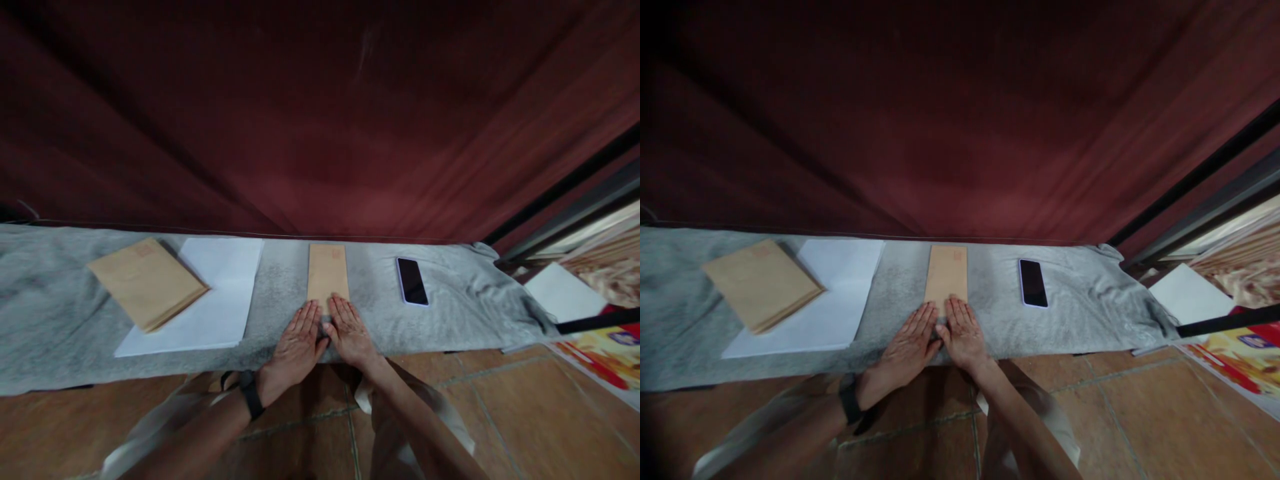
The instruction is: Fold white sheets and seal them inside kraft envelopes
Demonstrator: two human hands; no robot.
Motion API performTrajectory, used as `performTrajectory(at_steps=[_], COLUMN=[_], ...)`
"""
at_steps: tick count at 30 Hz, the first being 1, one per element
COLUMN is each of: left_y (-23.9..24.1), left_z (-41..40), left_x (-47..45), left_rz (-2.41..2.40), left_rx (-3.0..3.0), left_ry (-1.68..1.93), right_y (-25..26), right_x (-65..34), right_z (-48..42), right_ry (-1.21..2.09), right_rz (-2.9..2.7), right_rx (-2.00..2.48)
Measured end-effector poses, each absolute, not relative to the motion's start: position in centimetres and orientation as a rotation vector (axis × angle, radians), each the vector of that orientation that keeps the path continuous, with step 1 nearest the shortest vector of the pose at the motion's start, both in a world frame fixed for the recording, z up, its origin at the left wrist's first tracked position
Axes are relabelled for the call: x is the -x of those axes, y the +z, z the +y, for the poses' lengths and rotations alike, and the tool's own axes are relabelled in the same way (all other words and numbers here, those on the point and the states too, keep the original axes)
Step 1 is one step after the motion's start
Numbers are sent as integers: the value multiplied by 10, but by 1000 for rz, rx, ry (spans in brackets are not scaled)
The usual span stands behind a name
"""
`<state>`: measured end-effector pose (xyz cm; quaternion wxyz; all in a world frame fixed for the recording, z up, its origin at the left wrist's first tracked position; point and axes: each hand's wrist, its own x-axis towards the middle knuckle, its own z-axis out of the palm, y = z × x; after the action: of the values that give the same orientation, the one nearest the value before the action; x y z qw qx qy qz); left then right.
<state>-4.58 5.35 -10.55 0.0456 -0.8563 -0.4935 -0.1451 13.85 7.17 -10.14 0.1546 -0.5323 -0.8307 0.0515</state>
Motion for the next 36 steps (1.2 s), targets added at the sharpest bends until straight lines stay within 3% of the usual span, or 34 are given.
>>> performTrajectory(at_steps=[9,16,23,31,36], left_y=[-93,-74,-85,-82,-74], left_z=[64,148,216,213,171], left_x=[38,-21,-32,-8,7], left_rz=[-1595,-1719,-1967,-2024,-1941], left_rx=[2594,2644,2487,2509,2632], left_ry=[-529,-469,-411,-210,-80], right_y=[-106,-109,-102,-106,-111], right_x=[-139,-134,-135,-132,-134], right_z=[68,70,70,70,73], right_ry=[30,78,87,83,100], right_rz=[-2339,-2278,-2275,-2252,-2220], right_rx=[1566,1615,1592,1614,1589])
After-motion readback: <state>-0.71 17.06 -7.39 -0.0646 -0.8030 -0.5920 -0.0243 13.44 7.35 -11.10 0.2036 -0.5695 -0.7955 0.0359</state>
